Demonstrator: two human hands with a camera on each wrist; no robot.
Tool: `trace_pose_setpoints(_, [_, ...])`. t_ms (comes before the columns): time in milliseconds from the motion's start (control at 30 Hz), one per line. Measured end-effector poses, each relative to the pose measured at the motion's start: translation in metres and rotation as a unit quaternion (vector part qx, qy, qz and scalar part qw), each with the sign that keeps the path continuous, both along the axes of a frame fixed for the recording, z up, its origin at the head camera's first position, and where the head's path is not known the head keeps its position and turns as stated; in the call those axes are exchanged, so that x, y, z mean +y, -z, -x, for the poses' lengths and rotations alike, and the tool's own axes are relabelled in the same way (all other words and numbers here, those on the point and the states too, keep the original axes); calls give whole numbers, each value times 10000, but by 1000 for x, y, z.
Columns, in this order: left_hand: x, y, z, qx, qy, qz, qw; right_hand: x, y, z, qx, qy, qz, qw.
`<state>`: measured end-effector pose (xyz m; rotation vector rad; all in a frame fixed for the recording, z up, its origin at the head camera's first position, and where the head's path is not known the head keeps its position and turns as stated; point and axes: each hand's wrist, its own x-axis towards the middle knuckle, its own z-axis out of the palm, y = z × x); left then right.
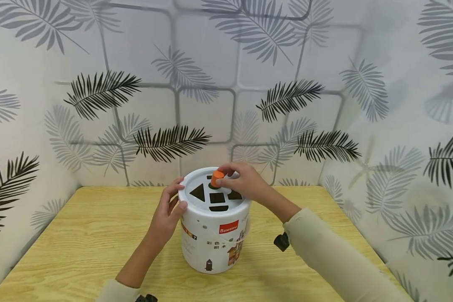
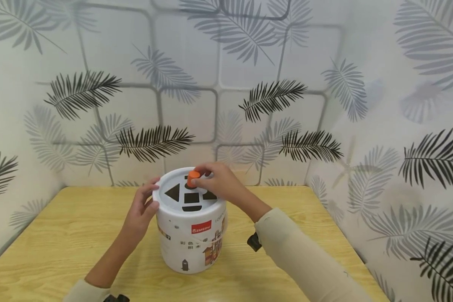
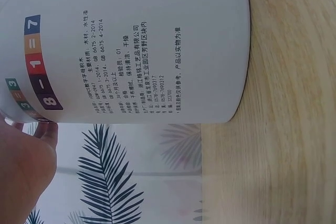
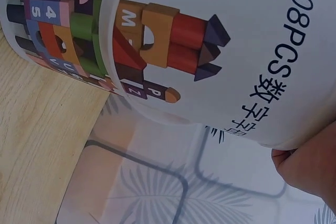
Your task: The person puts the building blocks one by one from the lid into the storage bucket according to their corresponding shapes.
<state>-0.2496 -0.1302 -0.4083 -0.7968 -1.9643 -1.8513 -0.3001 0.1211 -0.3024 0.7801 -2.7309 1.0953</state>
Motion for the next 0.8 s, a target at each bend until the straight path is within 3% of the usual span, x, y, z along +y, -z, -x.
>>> trace_pose_setpoints(267, [-1, 1, 1, 4, 16, 37, 10000, -2, 1, 1, -64, -45, -147, 9999])
trace_pose_setpoints(500, [-2, 1, 1, -3, 19, 34, 10000, -1, -1, 0, 172, -193, -316, 9992])
trace_pose_setpoints(800, [-1, -2, -1, -42, 70, 16, 10000, 39, -1, -8, 390, 23, 13, 9992])
